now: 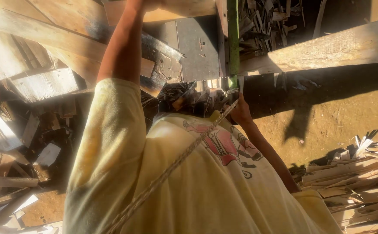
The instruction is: Manually feeding wooden planks into a power planer to smooth the surface.
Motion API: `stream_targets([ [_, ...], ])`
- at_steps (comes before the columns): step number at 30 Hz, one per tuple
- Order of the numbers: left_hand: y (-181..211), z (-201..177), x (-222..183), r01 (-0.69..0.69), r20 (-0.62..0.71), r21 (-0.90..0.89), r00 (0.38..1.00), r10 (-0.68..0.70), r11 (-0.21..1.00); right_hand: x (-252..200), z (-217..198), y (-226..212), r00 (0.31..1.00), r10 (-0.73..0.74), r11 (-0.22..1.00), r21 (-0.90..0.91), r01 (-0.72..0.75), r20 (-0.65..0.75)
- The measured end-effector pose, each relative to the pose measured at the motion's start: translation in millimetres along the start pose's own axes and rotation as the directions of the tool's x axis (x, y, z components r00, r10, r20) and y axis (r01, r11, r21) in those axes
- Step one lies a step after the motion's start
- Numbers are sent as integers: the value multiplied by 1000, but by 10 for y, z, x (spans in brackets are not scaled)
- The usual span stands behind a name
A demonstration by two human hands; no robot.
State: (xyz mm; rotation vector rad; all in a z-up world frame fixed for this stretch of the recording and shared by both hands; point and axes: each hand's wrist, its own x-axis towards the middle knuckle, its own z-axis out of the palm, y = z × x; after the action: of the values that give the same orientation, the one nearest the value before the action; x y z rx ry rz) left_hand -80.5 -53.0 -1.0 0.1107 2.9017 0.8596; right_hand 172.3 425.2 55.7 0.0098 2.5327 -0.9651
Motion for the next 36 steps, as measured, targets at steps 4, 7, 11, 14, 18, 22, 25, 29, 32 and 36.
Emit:
stream_targets([
  [4,-649,315,182,-1,-23,90,1000,3,996,106,232,2,991,-93,989,105,102,-93],
  [7,-620,429,-204,113,-176,-302,969,-172,946,-105,-196,-473,995,-35,994,102,45,-97],
  [11,-78,207,-996,207,4,-821,934,-357,532,-262,-449,-905,999,29,997,79,-26,-43],
  [14,65,470,-1388,211,109,-956,900,-423,203,-317,-524,-914,999,16,997,82,-12,-50],
  [18,363,771,-1937,141,83,-988,819,-568,60,-415,-621,-953,995,-62,968,237,78,-75],
  [22,128,1610,-2196,-26,-60,-998,750,-659,61,-534,-577,-715,990,-134,490,871,24,48],
  [25,453,1263,-2643,-21,-80,-996,635,-768,86,-234,89,-254,979,-68,165,970,-177,190],
  [29,577,1159,-2998,-149,-94,-989,556,-826,12,-60,921,-797,925,-372,863,397,312,83],
  [32,443,1151,-3049,-347,-210,-938,533,-820,15,392,1384,-1377,817,-503,841,377,387,284],
  [36,325,529,-3074,-310,-250,-946,509,-824,95,827,1730,-1986,671,-517,824,522,221,532],
])
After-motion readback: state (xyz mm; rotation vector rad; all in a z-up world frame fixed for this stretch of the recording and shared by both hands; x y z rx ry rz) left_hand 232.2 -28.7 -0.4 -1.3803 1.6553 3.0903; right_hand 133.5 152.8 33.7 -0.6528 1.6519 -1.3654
